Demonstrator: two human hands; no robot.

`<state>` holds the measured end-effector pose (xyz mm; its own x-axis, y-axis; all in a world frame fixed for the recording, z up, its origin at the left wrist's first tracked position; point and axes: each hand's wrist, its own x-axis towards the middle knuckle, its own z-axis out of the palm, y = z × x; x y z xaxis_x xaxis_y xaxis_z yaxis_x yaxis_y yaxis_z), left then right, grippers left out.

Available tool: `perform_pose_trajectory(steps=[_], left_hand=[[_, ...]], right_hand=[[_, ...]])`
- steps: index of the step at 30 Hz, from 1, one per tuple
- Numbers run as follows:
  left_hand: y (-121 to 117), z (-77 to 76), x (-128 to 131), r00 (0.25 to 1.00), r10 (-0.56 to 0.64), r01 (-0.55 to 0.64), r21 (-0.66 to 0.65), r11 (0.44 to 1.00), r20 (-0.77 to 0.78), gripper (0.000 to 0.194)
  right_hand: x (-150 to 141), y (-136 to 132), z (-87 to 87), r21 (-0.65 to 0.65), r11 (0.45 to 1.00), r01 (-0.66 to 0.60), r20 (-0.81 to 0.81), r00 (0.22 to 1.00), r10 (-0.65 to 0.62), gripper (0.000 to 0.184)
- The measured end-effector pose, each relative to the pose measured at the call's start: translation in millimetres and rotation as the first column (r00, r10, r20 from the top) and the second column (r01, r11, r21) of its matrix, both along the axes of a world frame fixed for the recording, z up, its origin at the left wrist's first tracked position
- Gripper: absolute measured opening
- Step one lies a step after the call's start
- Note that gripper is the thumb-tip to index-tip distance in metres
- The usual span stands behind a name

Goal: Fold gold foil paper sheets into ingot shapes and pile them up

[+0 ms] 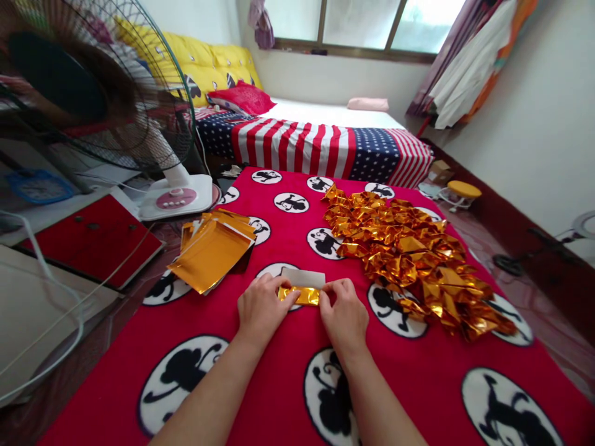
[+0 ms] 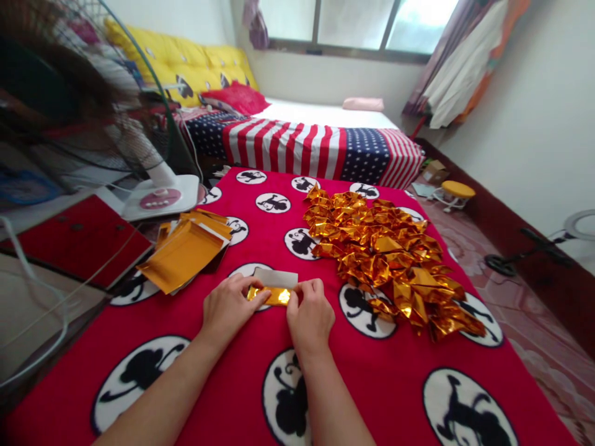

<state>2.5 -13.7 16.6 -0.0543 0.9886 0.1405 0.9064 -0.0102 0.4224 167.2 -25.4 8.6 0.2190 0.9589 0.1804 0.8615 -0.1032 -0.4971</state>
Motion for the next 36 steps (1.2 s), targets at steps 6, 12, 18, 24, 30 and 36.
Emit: perform_pose_trajectory(steps=[6, 12, 18, 24, 30, 36], left_hand=[[-2, 1.0, 0, 1.000, -0.021, 0.021, 0.014, 1.000, -0.008, 0.020], [-2, 1.6, -3, 0.999, -0.038, 0.037, -0.049, 0.998, -0.033, 0.020], [-1, -0.3, -2, 0.999, -0.034, 0.034, -0.015, 0.999, -0.029, 0.022], [-1, -2.4, -4, 0.999, -0.034, 0.034, -0.024, 0.999, 0.005, 0.022], [-2, -7.7, -16, 0.993, -0.099, 0.101, -0.024, 0.995, 0.063, 0.017], [0, -3.9, -20, 0.990, -0.039, 0.051, -0.091, 0.995, 0.137, 0.037]], right_hand=[[-14, -10, 5.9, 0.216, 0.968, -0.124, 0.091, 0.990, 0.107, 0.020], [-59, -27, 1.3, 0.154, 0.857, -0.492, 0.062, 0.871, 0.488, 0.059], [-59, -30, -14.6, 0.093, 0.859, -0.504, 0.027, 0.863, 0.504, 0.077], [-28, -33, -20.4, -0.034, 0.883, -0.467, 0.173, 0.868, 0.466, 0.085], [0, -37, -14.3, -0.163, 0.895, -0.415, 0.256, 0.858, 0.445, 0.085], [11, -38, -12.1, -0.187, 0.918, -0.349, 0.306, 0.868, 0.392, 0.079]])
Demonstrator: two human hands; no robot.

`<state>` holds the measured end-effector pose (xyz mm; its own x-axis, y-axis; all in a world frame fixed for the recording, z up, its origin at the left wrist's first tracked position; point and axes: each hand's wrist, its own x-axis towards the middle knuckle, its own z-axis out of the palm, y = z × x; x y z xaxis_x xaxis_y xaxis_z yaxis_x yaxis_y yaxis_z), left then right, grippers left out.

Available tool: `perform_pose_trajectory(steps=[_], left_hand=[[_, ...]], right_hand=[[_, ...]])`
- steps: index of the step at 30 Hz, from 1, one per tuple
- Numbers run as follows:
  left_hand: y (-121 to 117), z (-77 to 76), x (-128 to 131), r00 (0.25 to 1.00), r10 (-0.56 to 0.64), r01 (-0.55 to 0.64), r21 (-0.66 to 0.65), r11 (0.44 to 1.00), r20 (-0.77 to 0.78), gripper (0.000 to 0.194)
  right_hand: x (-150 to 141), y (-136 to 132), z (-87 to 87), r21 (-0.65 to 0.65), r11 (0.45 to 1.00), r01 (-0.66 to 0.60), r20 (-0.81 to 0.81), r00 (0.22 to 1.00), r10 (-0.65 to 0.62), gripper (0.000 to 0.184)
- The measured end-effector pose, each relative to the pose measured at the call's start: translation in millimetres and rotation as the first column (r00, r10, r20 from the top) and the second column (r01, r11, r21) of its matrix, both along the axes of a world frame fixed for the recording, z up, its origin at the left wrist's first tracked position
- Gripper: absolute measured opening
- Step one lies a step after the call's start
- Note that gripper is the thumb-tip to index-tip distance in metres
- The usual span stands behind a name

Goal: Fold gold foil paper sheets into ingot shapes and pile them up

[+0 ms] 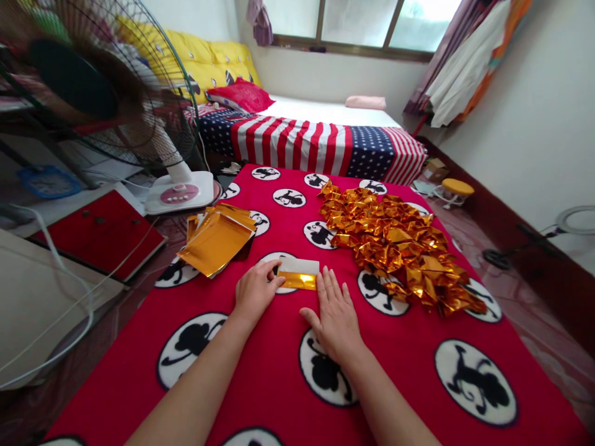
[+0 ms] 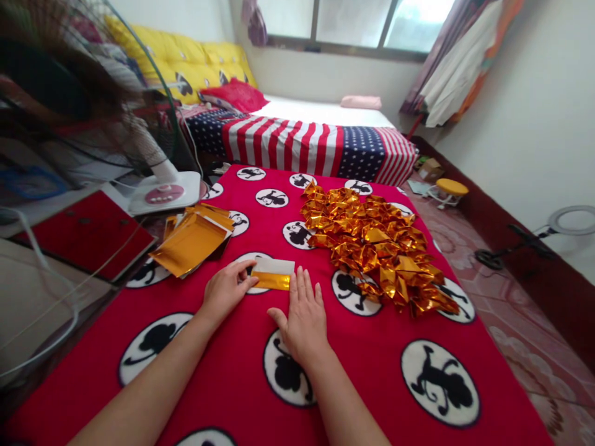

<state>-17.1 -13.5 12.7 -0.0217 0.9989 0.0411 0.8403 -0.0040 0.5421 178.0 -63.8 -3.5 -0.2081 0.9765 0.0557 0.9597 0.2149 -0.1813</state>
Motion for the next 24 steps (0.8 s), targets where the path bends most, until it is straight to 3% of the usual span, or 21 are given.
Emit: perform_pose_trajectory(steps=[4, 8, 11, 16, 21, 23, 24], left_hand=[[9, 7.9, -1, 0.998, 0.037, -0.040, -0.072, 0.997, -0.041, 0.042], [27, 20.8, -4, 0.992, -0.029, 0.005, -0.197, 0.980, -0.120, 0.038], [40, 29.7, -4, 0.979, -0.111, 0.059, -0.288, 0.956, -0.168, 0.025], [46, 31.6, -6, 0.977, -0.148, 0.092, -0.319, 0.943, -0.155, 0.022], [35, 12.8, -13, 0.996, -0.077, 0.087, -0.222, 0.971, 0.053, 0.027], [27, 5.9, -11, 0.961, 0.012, 0.037, -0.172, 0.984, 0.277, 0.030], [23, 4.0, -8, 0.903, 0.066, -0.003, -0.148, 0.989, 0.425, 0.032]], right_hand=[[1, 0, -2.4, 0.014, 1.000, -0.006, -0.003, 1.000, 0.006, 0.080], [1, 0, -4.1, 0.020, 1.000, -0.012, -0.025, 1.000, 0.012, 0.079], [2, 0, -4.1, 0.028, 0.999, -0.017, -0.049, 0.999, 0.018, 0.077], [5, 0, -4.9, 0.050, 0.998, -0.028, -0.132, 0.991, 0.034, 0.074], [10, 1, -10.2, 0.116, 0.992, 0.040, -0.403, 0.915, 0.010, 0.073], [11, 2, -10.2, 0.132, 0.979, 0.156, -0.591, 0.805, -0.048, 0.072], [10, 3, -9.1, 0.118, 0.968, 0.220, -0.686, 0.723, -0.081, 0.069]])
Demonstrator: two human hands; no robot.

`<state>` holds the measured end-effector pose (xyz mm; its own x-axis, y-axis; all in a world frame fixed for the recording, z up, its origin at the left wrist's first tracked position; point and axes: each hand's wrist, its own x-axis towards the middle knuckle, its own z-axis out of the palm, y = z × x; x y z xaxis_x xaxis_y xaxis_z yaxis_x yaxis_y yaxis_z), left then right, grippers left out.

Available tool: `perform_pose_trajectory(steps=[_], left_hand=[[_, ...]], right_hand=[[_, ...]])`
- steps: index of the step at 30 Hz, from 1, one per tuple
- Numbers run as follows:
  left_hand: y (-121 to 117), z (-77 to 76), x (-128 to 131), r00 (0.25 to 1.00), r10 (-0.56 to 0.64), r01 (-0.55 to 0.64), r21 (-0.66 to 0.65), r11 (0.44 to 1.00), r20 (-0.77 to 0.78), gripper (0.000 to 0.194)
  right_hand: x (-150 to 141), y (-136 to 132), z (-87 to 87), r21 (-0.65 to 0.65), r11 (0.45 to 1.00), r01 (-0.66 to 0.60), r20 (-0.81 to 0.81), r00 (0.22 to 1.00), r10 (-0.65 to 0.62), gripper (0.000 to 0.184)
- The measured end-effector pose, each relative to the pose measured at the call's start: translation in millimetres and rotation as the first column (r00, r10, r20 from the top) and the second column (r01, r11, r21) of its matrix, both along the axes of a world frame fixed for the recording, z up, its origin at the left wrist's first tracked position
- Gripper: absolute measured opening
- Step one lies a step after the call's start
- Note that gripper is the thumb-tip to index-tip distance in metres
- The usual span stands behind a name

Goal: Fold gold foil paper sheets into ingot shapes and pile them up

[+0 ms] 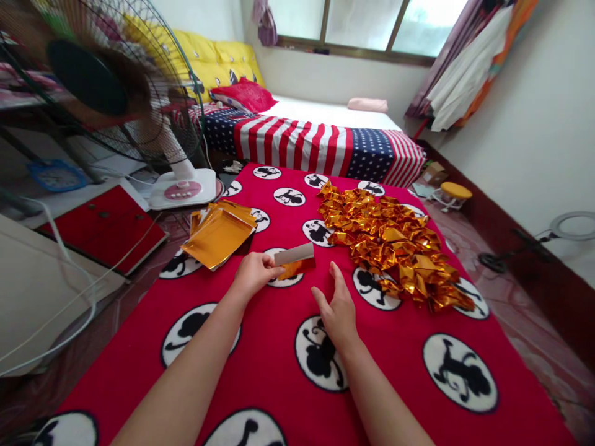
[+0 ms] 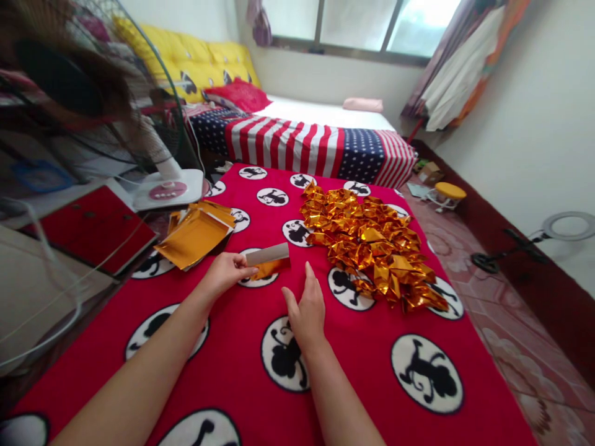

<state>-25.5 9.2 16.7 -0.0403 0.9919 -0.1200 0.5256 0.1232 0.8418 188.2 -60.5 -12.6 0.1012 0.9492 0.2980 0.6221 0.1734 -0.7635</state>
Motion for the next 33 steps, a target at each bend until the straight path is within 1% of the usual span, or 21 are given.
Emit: perform_pose_trajectory(steps=[1, 2, 4, 6, 8, 10, 12, 15, 17, 19, 20, 22, 23, 24, 25, 26, 27, 28, 29, 31, 33], left_hand=[[-5, -0.7, 4, 0.985, 0.080, -0.082, 0.009, 0.997, 0.153, 0.036], [-9, -0.3, 10, 0.943, 0.146, -0.152, -0.002, 0.988, 0.299, 0.038], [-18, 2.9, 24, 0.814, 0.259, -0.245, -0.096, 0.965, 0.520, 0.044], [-26, 6.6, 40, 0.659, 0.353, -0.285, -0.214, 0.934, 0.665, 0.051], [-31, 8.5, 54, 0.541, 0.402, -0.311, -0.269, 0.912, 0.739, 0.055], [-35, 7.5, 66, 0.458, 0.409, -0.306, -0.293, 0.906, 0.789, 0.056], [-38, 4.1, 76, 0.411, 0.378, -0.303, -0.267, 0.915, 0.829, 0.053], [-42, -2.0, 85, 0.396, 0.308, -0.269, -0.212, 0.940, 0.865, 0.049], [-44, -3.9, 85, 0.404, 0.273, -0.235, -0.189, 0.953, 0.873, 0.050], [-44, -2.4, 79, 0.430, 0.257, -0.187, -0.193, 0.963, 0.865, 0.052], [-43, -0.3, 73, 0.453, 0.258, -0.166, -0.203, 0.965, 0.854, 0.053], [-40, 6.3, 57, 0.502, 0.205, -0.146, -0.151, 0.978, 0.840, 0.056], [-38, 10.5, 48, 0.557, 0.175, -0.153, -0.107, 0.982, 0.812, 0.059], [-35, 15.1, 38, 0.634, 0.154, -0.186, -0.044, 0.982, 0.757, 0.060], [-33, 19.8, 28, 0.726, 0.118, -0.206, 0.050, 0.977, 0.678, 0.060], [-31, 24.4, 20, 0.822, 0.075, -0.191, 0.149, 0.970, 0.565, 0.057], [-30, 28.7, 13, 0.908, 0.003, -0.107, 0.226, 0.968, 0.419, 0.051], [-29, 32.4, 9, 0.956, -0.092, 0.015, 0.266, 0.964, 0.280, 0.042], [-29, 35.2, 6, 0.969, -0.168, 0.112, 0.284, 0.952, 0.182, 0.036], [-31, 38.2, 6, 0.957, -0.285, 0.263, 0.248, 0.933, 0.058, 0.028], [-33, 37.8, 10, 0.940, -0.340, 0.336, 0.211, 0.918, -0.017, 0.018]], right_hand=[[-2, 2, 1.8, -0.001, 0.999, 0.043, -0.126, 0.991, -0.043, 0.064], [-6, 4, 4.3, -0.012, 0.997, 0.071, -0.250, 0.966, -0.072, 0.058], [-17, 9, 10.7, -0.055, 0.997, 0.057, -0.459, 0.885, -0.076, 0.043], [-32, 15, 17.4, -0.073, 0.997, -0.023, -0.636, 0.771, -0.028, 0.034], [-47, 20, 22.6, -0.070, 0.996, -0.047, -0.726, 0.688, -0.018, 0.031], [-59, 23, 25.1, -0.042, 0.999, -0.022, -0.765, 0.644, -0.018, 0.029], [-66, 24, 24.6, -0.035, 0.999, 0.022, -0.773, 0.633, -0.041, 0.027], [-67, 25, 19.9, -0.040, 0.995, 0.091, -0.770, 0.631, -0.089, 0.026], [-61, 26, 17.1, -0.046, 0.993, 0.105, -0.763, 0.639, -0.103, 0.026], [-53, 27, 16.6, -0.048, 0.996, 0.076, -0.750, 0.655, -0.086, 0.025], [-47, 27, 17.3, -0.052, 0.998, 0.041, -0.745, 0.663, -0.066, 0.025], [-36, 29, 20.5, -0.085, 0.992, -0.093, -0.731, 0.682, 0.001, 0.025], [-30, 30, 22.3, -0.124, 0.974, -0.189, -0.716, 0.696, 0.044, 0.025], [-25, 31, 24.1, -0.149, 0.954, -0.260, -0.703, 0.707, 0.083, 0.025], [-21, 32, 25.6, -0.169, 0.934, -0.314, -0.693, 0.712, 0.114, 0.025], [-17, 33, 26.7, -0.192, 0.911, -0.365, -0.678, 0.720, 0.146, 0.026], [-14, 33, 27.5, -0.216, 0.880, -0.422, -0.665, 0.724, 0.184, 0.025], [-12, 33, 28.0, -0.233, 0.852, -0.468, -0.654, 0.725, 0.219, 0.025], [-10, 33, 28.4, -0.247, 0.827, -0.506, -0.640, 0.725, 0.252, 0.023], [-9, 33, 29.1, -0.264, 0.792, -0.550, -0.608, 0.733, 0.306, 0.022], [-9, 32, 29.7, -0.267, 0.783, -0.561, -0.575, 0.745, 0.337, 0.022]])
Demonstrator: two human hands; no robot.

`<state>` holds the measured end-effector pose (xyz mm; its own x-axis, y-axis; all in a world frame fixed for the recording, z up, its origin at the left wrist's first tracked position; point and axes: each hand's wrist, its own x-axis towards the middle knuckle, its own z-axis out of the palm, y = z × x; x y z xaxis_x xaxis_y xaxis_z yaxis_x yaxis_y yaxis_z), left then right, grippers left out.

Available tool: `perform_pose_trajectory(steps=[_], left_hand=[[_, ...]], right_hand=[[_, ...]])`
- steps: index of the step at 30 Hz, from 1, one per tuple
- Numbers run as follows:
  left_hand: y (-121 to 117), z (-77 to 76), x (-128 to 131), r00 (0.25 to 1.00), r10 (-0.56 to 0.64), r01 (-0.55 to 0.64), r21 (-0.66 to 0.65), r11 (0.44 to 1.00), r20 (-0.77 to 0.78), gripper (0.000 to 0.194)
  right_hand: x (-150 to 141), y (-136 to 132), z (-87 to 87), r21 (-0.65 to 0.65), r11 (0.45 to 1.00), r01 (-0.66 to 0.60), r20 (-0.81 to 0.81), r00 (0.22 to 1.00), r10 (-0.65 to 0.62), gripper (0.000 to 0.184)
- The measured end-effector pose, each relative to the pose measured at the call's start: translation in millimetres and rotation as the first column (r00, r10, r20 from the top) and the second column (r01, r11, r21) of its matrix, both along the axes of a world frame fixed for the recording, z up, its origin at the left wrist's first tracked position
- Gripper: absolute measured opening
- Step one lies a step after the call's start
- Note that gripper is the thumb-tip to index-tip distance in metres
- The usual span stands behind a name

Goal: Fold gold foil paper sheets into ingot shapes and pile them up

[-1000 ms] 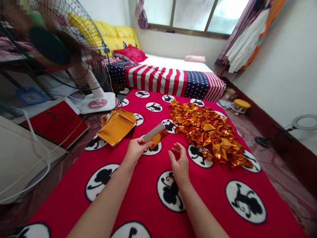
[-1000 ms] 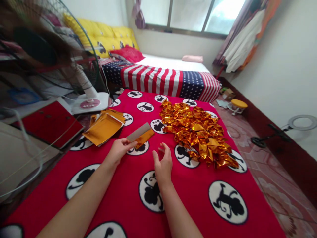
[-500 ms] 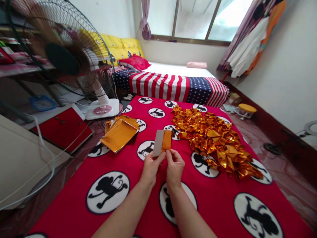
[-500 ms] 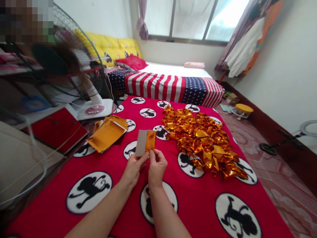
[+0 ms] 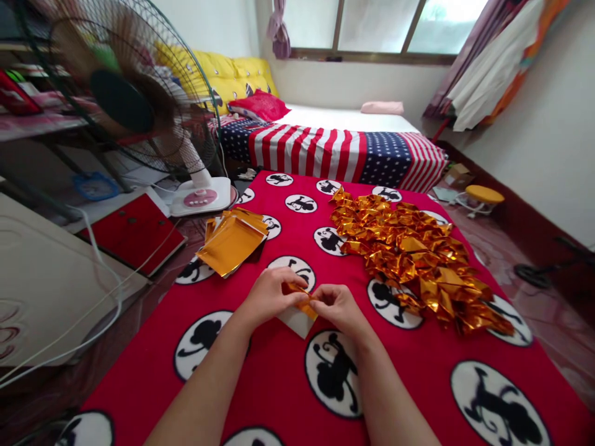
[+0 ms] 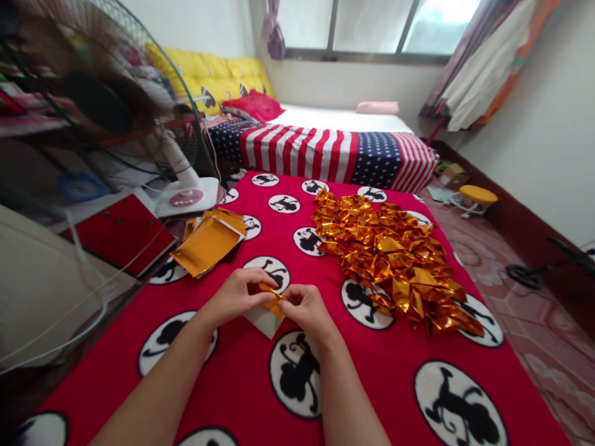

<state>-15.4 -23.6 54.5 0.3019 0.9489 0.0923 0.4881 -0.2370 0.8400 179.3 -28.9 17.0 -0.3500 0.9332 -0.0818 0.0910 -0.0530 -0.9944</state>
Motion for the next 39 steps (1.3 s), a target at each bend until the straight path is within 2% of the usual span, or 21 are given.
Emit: perform_pose_trajectory(steps=[3, 10, 13, 16, 19, 26, 33, 39], left_hand=[[-2, -3.9, 5, 0.999, -0.002, 0.001, -0.005, 1.000, -0.054, 0.013], [-4, -12.6, 8, 0.993, 0.115, -0.115, -0.035, 0.993, 0.003, 0.013], [-7, -9.0, 11, 0.989, 0.135, -0.136, 0.002, 0.991, -0.058, 0.012], [-9, -1.3, 15, 0.975, 0.117, -0.101, 0.094, 0.990, -0.187, 0.008], [-9, 3.6, 17, 0.962, 0.112, -0.078, 0.143, 0.987, -0.251, 0.007], [-10, 1.4, 14, 0.965, 0.106, -0.077, 0.125, 0.989, -0.238, 0.008], [-10, -4.4, 10, 0.980, 0.113, -0.097, 0.101, 0.990, -0.162, 0.011], [-8, -6.3, -4, 0.977, 0.162, -0.156, 0.051, 0.986, -0.139, 0.011]], right_hand=[[0, -1, -0.8, 0.025, 1.000, -0.011, 0.011, 1.000, 0.010, 0.022], [-4, -1, -5.4, 0.061, 0.997, 0.051, -0.045, 0.998, -0.048, 0.023], [-6, -2, -4.0, 0.075, 0.994, 0.078, -0.036, 0.997, -0.076, 0.019], [-7, -4, -2.5, 0.109, 0.991, 0.073, -0.013, 0.997, -0.072, 0.014], [-7, -4, -1.1, 0.139, 0.988, 0.063, 0.012, 0.998, -0.065, 0.012], [-3, -4, -0.4, 0.111, 0.993, 0.034, -0.018, 0.999, -0.032, 0.013], [-2, -4, 0.5, 0.122, 0.992, 0.029, -0.030, 0.999, -0.026, 0.013], [2, -3, 6.1, 0.138, 0.989, 0.056, -0.020, 0.998, -0.054, 0.011]])
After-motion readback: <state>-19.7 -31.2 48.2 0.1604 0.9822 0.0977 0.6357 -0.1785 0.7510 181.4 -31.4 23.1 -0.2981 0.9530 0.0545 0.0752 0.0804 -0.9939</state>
